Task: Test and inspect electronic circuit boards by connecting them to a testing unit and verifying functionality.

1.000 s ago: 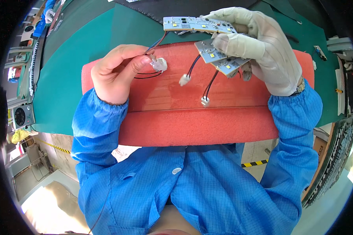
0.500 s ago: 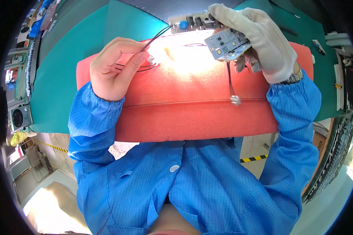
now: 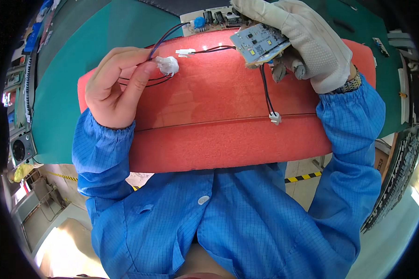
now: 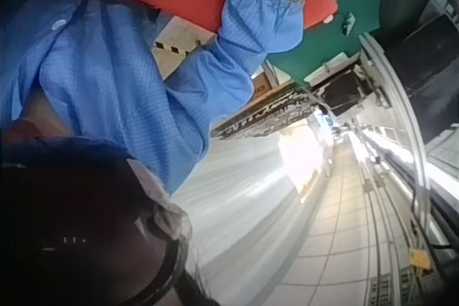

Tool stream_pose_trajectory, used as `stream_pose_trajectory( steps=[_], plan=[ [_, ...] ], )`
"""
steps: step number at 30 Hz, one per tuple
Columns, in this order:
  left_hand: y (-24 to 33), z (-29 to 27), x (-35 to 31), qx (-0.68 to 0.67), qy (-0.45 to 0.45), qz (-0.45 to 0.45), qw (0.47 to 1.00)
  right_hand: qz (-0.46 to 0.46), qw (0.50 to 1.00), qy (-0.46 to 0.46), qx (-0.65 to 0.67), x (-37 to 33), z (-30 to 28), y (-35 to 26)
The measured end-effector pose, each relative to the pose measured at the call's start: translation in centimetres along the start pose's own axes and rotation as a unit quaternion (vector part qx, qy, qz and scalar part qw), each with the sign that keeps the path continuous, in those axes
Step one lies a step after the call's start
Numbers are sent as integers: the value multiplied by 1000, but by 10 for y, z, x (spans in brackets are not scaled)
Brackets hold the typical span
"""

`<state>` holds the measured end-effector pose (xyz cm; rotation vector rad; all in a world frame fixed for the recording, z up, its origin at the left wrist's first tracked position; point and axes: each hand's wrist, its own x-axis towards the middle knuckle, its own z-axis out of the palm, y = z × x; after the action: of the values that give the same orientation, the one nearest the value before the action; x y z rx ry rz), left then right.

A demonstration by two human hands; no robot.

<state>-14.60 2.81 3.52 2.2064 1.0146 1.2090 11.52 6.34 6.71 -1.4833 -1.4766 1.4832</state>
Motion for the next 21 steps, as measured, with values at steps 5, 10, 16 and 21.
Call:
stream_pose_trajectory(
  steps=[5, 10, 16, 21],
  plan=[
    [2, -3, 0, 3, -15, -15, 1000, 153, 988, 14, -22, -8, 8, -27],
    [-4, -3, 2, 9, -25, 2, 1000, 151, 988, 13, -32, -6, 4, -26],
    [-13, -6, 2, 74, -33, -53, 995, -4, 1000, 3, 12, -1, 3, 1],
    [-7, -22, 30, -228, -15, -215, 949, -121, 984, -49, 122, -4, -6, 16]
  ],
)
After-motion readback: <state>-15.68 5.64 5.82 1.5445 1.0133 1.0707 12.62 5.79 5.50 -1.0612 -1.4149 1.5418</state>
